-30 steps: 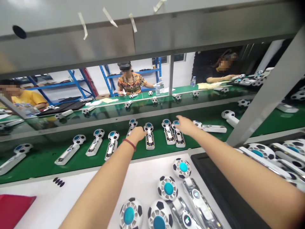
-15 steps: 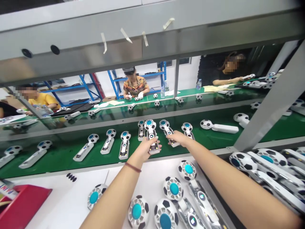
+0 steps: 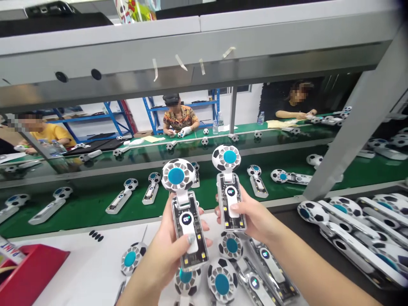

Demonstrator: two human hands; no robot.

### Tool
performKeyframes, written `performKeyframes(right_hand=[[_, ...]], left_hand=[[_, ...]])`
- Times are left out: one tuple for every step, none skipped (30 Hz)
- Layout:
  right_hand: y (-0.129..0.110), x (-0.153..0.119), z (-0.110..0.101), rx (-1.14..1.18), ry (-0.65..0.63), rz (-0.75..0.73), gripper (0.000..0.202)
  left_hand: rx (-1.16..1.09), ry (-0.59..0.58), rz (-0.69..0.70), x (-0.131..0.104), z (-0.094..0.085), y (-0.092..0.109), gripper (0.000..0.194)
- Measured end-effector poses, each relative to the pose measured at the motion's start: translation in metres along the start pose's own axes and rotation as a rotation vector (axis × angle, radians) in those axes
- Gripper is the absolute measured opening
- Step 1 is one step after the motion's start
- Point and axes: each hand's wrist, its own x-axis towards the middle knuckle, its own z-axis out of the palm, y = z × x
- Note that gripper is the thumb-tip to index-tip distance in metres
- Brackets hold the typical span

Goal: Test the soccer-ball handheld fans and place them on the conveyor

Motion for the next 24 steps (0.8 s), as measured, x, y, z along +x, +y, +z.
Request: performKeyframes(right_hand=[[0.001, -0.001, 0.000, -0.006, -0.017, 0.003, 0.062], [0.002, -0.002, 0.000, -0.013, -0.030, 0.004, 0.062], [0.003, -0.003, 0.000, -0.019, -0.041, 0.005, 0.062], [0.004, -0.004, -0.001, -0.021, -0.048, 0.007, 0.062], [0.004, -0.005, -0.001, -0.023, -0.051, 0.008, 0.062], [0.004, -0.006, -0.001, -0.027, -0.050, 0.010, 0.062], [0.004, -0.007, -0.001, -0.039, -0.049, 0.013, 0.063], [0.004, -0.009, -0.001, -0.055, -0.044, 0.013, 0.064], [0.003, -0.010, 0.000, -0.079, -0.034, 0.010, 0.065], [0.002, -0.011, 0.001, -0.108, -0.022, 0.002, 0.066], [0.000, -0.013, 0.002, -0.139, -0.014, -0.006, 0.067], [-0.002, -0.014, 0.004, -0.168, -0.009, -0.012, 0.067], [-0.003, -0.016, 0.006, -0.193, -0.009, -0.011, 0.066], [-0.005, -0.018, 0.008, -0.215, -0.012, -0.004, 0.066], [-0.006, -0.020, 0.010, -0.230, -0.020, 0.009, 0.066], [-0.008, -0.021, 0.012, -0.238, -0.026, 0.023, 0.066], [-0.009, -0.023, 0.014, -0.240, -0.031, 0.037, 0.066], [-0.010, -0.024, 0.016, -0.238, -0.038, 0.050, 0.066], [-0.011, -0.026, 0.018, -0.232, -0.048, 0.058, 0.066], [-0.012, -0.027, 0.020, -0.224, -0.056, 0.061, 0.066], [-0.013, -0.028, 0.021, -0.219, -0.064, 0.064, 0.066], [-0.014, -0.028, 0.022, -0.214, -0.067, 0.061, 0.066], [-0.014, -0.029, 0.022, -0.210, -0.067, 0.058, 0.066], [-0.014, -0.030, 0.023, -0.207, -0.063, 0.055, 0.065]], left_hand=[[0.013, 0.014, -0.009, -0.003, 0.000, 0.000, 0.088], [0.025, 0.031, -0.015, -0.006, 0.000, 0.000, 0.090], [0.039, 0.046, -0.018, -0.008, -0.001, 0.000, 0.092], [0.057, 0.056, -0.017, -0.010, -0.001, -0.001, 0.093], [0.079, 0.062, -0.012, -0.011, -0.001, -0.001, 0.093], [0.100, 0.064, -0.005, -0.012, -0.001, -0.002, 0.092], [0.115, 0.064, -0.002, -0.013, -0.001, -0.003, 0.092], [0.126, 0.064, -0.003, -0.014, -0.001, -0.003, 0.091], [0.132, 0.069, -0.006, -0.015, -0.001, -0.003, 0.090], [0.133, 0.073, -0.007, -0.015, 0.000, -0.004, 0.090], [0.133, 0.077, -0.002, -0.015, 0.001, -0.004, 0.090], [0.137, 0.081, 0.005, -0.015, 0.001, -0.003, 0.090], [0.145, 0.089, 0.015, -0.015, 0.002, -0.003, 0.090], [0.154, 0.099, 0.027, -0.016, 0.002, -0.003, 0.090], [0.159, 0.110, 0.036, -0.016, 0.002, -0.003, 0.090], [0.160, 0.123, 0.039, -0.016, 0.003, -0.003, 0.090], [0.157, 0.137, 0.038, -0.016, 0.003, -0.002, 0.091], [0.153, 0.150, 0.032, -0.016, 0.003, -0.002, 0.091], [0.148, 0.165, 0.032, -0.016, 0.003, -0.001, 0.092], [0.148, 0.183, 0.037, -0.016, 0.004, 0.000, 0.092], [0.153, 0.202, 0.045, -0.016, 0.005, 0.001, 0.092], [0.161, 0.221, 0.060, -0.017, 0.006, 0.002, 0.091], [0.172, 0.241, 0.081, -0.017, 0.008, 0.003, 0.091], [0.185, 0.258, 0.101, -0.018, 0.009, 0.003, 0.090]])
